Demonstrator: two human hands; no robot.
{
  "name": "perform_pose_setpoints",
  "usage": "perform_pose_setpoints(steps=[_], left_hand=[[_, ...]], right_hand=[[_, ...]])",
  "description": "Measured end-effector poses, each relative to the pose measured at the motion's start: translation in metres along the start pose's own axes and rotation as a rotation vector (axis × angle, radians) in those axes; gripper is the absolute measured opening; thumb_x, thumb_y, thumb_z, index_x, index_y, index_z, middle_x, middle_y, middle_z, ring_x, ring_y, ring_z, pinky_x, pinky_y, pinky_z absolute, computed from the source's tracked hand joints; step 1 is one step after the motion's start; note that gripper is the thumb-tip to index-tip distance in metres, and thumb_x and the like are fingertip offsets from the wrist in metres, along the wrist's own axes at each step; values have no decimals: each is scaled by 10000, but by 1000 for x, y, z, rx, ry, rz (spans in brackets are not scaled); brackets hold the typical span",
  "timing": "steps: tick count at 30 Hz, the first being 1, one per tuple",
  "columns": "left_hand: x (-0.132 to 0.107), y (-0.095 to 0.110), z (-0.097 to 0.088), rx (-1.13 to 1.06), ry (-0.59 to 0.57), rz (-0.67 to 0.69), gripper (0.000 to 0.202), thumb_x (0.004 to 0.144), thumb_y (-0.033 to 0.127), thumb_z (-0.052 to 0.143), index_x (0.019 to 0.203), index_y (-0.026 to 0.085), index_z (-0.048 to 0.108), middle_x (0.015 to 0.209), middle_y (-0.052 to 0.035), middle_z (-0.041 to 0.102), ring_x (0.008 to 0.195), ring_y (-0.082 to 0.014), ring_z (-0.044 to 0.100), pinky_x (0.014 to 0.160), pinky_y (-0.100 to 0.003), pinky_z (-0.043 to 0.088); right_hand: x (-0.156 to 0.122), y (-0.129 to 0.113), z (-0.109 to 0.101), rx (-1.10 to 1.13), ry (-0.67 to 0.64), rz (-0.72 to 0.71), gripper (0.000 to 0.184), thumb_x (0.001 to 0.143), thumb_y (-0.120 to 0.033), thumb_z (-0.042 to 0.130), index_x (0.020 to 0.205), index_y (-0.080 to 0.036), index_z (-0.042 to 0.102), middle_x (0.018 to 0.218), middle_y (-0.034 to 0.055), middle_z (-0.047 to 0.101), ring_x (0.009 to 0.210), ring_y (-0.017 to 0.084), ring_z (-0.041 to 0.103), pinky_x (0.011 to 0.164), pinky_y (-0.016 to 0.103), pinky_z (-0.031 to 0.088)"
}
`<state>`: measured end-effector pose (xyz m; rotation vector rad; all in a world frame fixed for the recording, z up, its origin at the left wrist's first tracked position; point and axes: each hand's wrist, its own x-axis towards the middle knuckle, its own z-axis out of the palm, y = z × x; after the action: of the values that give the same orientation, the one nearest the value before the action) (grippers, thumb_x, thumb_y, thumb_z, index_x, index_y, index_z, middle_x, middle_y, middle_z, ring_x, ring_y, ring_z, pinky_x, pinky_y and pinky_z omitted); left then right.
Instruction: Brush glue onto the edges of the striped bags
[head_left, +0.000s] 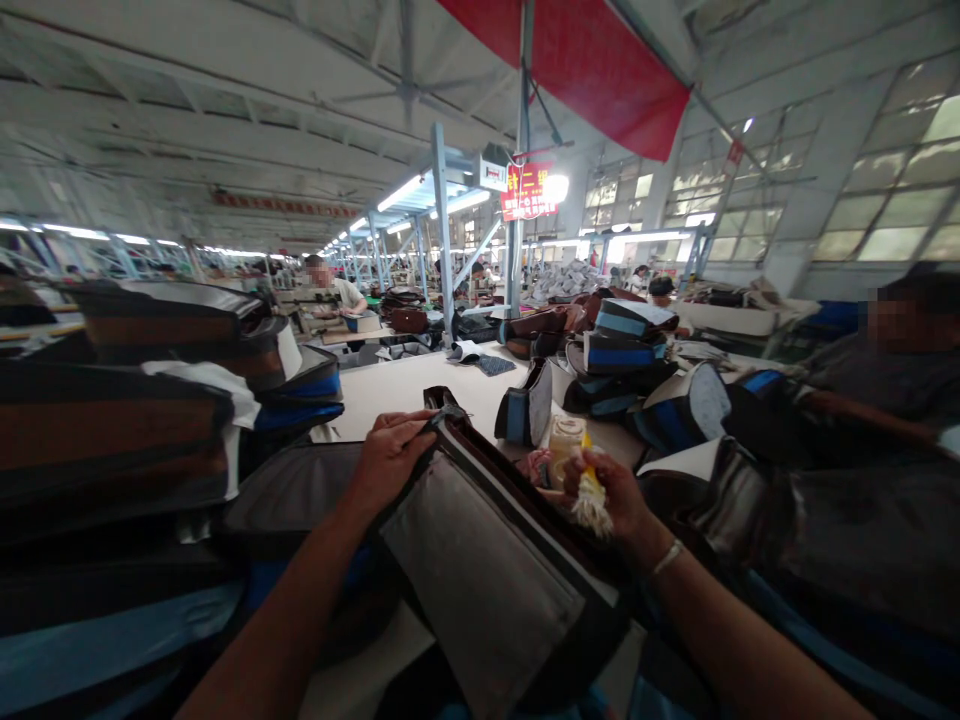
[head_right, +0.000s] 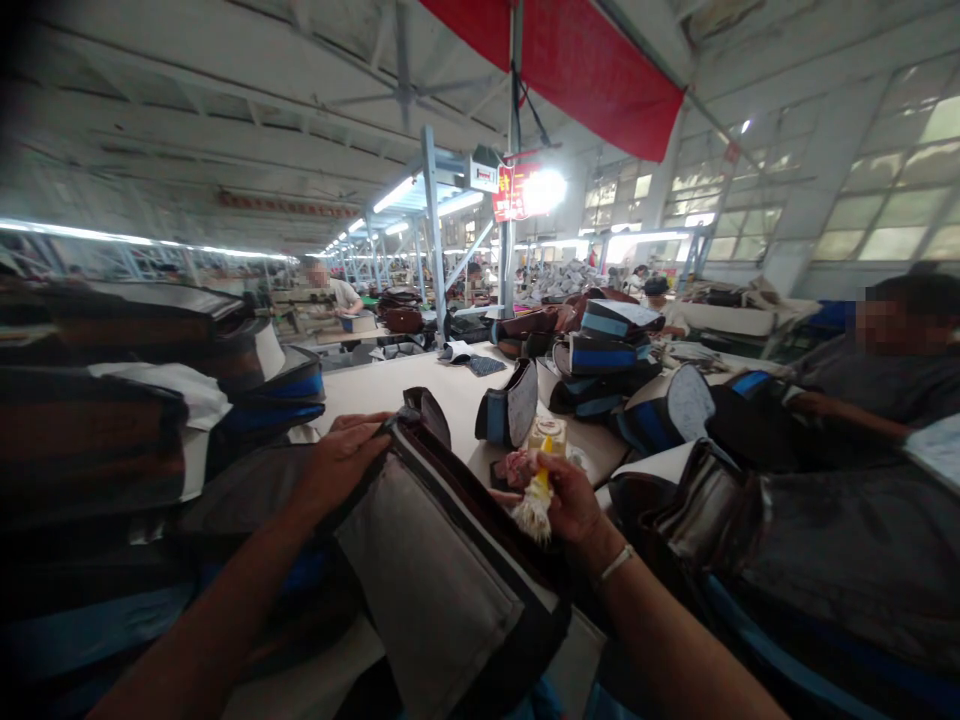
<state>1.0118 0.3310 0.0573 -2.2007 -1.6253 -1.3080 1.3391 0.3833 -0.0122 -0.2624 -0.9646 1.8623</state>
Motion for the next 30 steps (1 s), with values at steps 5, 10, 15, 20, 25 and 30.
perform_pose_setpoints(steps=[5, 10, 15, 20, 25, 30], left_hand=[[-22, -5, 64, 199, 139, -167, 264, 912, 343, 591, 1090, 196, 721, 1262, -143, 644, 1197, -359, 546, 1052, -540, 389], [-73, 17, 77, 231, 107, -219, 304, 998, 356, 429, 1170, 154, 578, 1009, -124, 691, 869, -275, 682, 771, -386, 528], [-178, 69, 90, 169, -26, 179, 533, 883, 703, 463, 1012, 207, 607, 1284, -154, 638, 1233, -349, 574, 1044, -492, 451], [-254, 91, 146, 453, -68, 278, 578, 812, 589, 635, 1252, 212, 638, 1468, -174, 523, 1380, -499, 369, 1146, -743, 95], [-243, 95, 186, 487, 20, 142, 489, 858, 497, 590, 1224, 185, 678, 1483, -176, 509, 1393, -490, 370, 1140, -760, 134], [-245, 106, 207, 460, 134, 235, 344, 872, 284, 583, 1176, 179, 704, 1360, -164, 626, 1272, -407, 562, 1039, -600, 457]], right_hand=[[-14, 74, -14, 192, 20, 18, 212, 830, -311, 708, 745, -181, 565, 667, -54, 573, 513, 88, 552, 613, 277, 572], [-18, 95, -28, 336, 118, -22, 146, 863, -280, 681, 790, -195, 587, 736, -51, 635, 653, 135, 648, 795, 421, 595], [-19, 105, -35, 441, 202, -106, 139, 840, -257, 713, 797, -195, 596, 703, -78, 639, 483, 67, 524, 721, 327, 591], [-19, 111, -28, 508, 218, -146, 252, 819, -278, 743, 714, -185, 535, 575, -107, 540, 392, 40, 367, 729, 329, 580], [-22, 111, -24, 512, 212, -179, 327, 793, -247, 767, 673, -190, 469, 520, -110, 458, 394, 41, 350, 555, 225, 520], [-36, 110, -27, 483, 216, -184, 352, 801, -224, 759, 652, -190, 443, 507, -99, 460, 387, 41, 358, 416, 171, 408]])
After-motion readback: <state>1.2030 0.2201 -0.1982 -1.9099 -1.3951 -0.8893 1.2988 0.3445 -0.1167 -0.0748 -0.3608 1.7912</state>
